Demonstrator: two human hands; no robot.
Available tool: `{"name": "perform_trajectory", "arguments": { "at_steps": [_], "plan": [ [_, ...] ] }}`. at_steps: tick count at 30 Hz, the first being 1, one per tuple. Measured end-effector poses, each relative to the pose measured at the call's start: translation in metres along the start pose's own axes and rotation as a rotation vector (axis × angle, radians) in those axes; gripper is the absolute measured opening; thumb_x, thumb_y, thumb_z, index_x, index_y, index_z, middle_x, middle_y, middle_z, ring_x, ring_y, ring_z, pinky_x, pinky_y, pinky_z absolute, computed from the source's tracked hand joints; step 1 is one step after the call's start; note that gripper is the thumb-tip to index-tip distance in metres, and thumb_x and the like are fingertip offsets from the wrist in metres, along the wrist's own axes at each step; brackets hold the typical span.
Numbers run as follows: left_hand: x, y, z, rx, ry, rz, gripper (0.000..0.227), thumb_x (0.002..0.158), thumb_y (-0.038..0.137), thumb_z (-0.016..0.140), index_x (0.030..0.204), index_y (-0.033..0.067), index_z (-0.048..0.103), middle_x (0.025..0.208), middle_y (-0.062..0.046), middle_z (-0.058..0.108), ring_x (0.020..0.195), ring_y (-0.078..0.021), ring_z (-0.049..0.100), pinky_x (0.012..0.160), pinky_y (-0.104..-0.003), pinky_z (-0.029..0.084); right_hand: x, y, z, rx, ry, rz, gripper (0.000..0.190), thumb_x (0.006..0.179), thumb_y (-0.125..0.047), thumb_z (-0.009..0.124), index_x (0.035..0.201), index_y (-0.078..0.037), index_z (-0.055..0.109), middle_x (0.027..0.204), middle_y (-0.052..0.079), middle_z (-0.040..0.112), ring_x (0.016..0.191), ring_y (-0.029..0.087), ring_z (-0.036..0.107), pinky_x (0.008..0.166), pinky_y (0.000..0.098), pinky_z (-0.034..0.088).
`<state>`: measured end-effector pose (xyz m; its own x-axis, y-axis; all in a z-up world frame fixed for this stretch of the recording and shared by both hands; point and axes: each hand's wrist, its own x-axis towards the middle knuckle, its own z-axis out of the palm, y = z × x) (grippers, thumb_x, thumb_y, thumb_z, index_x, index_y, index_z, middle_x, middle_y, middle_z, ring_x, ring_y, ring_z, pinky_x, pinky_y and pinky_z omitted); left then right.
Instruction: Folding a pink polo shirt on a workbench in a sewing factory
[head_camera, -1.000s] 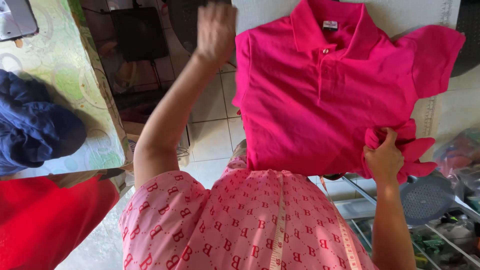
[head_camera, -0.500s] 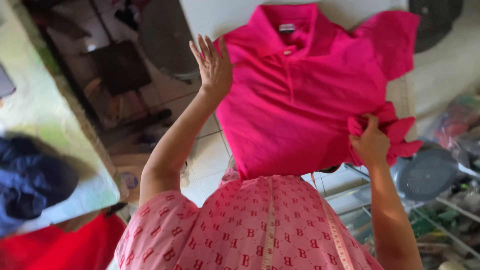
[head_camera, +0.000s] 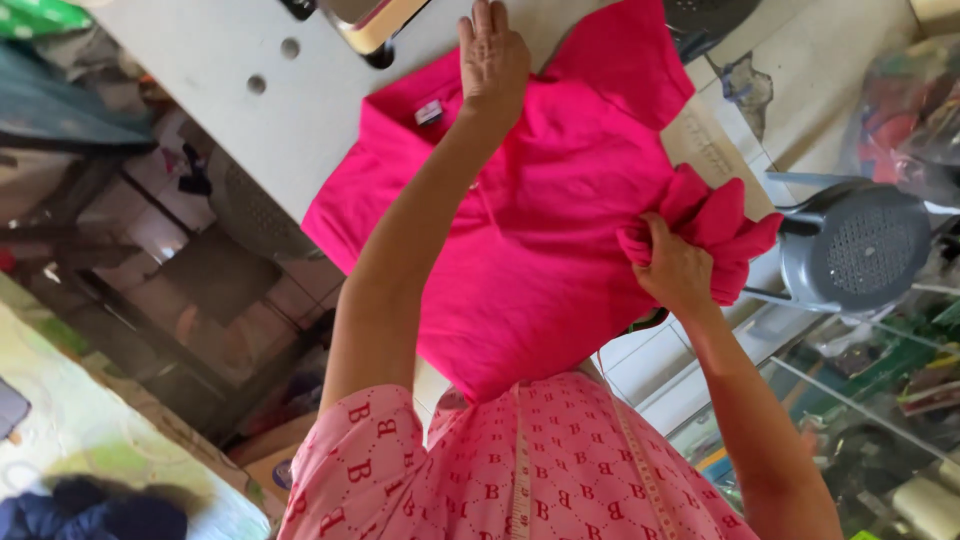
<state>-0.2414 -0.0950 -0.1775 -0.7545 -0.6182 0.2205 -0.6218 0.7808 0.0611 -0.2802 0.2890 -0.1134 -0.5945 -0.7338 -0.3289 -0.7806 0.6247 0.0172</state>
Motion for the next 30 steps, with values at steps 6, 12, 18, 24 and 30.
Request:
{"name": "perform_trajectory", "arguments": {
  "at_steps": [6,12,18,24,30],
  "plan": [
    [0.026,-0.001,-0.014,-0.027,-0.573,0.202,0.043,0.096,0.059,0.068,0.101,0.0174,0.074,0.106,-0.010,0.068,0.103,-0.0321,0.066,0.089,-0.051,0.050,0.003,-0.001,0.002,0.061,-0.067,0.046,0.064,0.086,-0.037,0.067,0.147,-0.024,0.049,0.083,0.001,0.075,0.072,0.031,0.074,0.052,0.0490,0.059],
    [0.014,-0.010,-0.005,-0.242,-0.778,0.399,0.021,0.088,0.017,0.062,0.104,0.0076,0.070,0.106,-0.017,0.072,0.104,-0.0463,0.066,0.083,-0.069,0.051,0.000,0.003,0.013,0.056,0.020,0.021,0.064,0.081,-0.033,0.067,0.142,-0.024,0.051,0.077,-0.003,0.072,0.064,0.024,0.070,0.041,0.0395,0.052],
    [0.042,-0.041,-0.001,-0.510,-0.249,0.089,0.007,0.109,0.011,0.051,0.114,0.0070,0.047,0.076,-0.004,0.062,0.055,-0.0139,0.056,0.041,-0.032,0.045,-0.001,0.004,0.016,0.073,-0.016,0.016,0.067,0.080,-0.033,0.071,0.143,-0.024,0.052,0.072,-0.006,0.071,0.061,0.020,0.068,0.039,0.0357,0.051],
    [0.048,-0.026,0.000,-0.618,-0.486,-0.145,0.043,0.100,0.049,0.063,0.119,0.0112,0.057,0.113,-0.011,0.072,0.107,-0.0311,0.069,0.101,-0.065,0.041,0.001,0.003,0.013,0.100,-0.060,0.040,0.071,0.079,-0.034,0.069,0.147,-0.025,0.049,0.084,-0.004,0.074,0.072,0.022,0.072,0.045,0.0396,0.054],
    [0.055,-0.010,0.029,-0.525,-0.187,-0.088,0.023,0.094,0.040,0.069,0.089,0.0188,0.064,0.094,-0.005,0.066,0.091,-0.0295,0.062,0.084,-0.048,0.042,0.002,0.004,0.013,0.066,-0.090,0.046,0.071,0.080,-0.039,0.069,0.147,-0.026,0.047,0.087,-0.003,0.075,0.075,0.024,0.074,0.047,0.0421,0.056]
  ]
}}
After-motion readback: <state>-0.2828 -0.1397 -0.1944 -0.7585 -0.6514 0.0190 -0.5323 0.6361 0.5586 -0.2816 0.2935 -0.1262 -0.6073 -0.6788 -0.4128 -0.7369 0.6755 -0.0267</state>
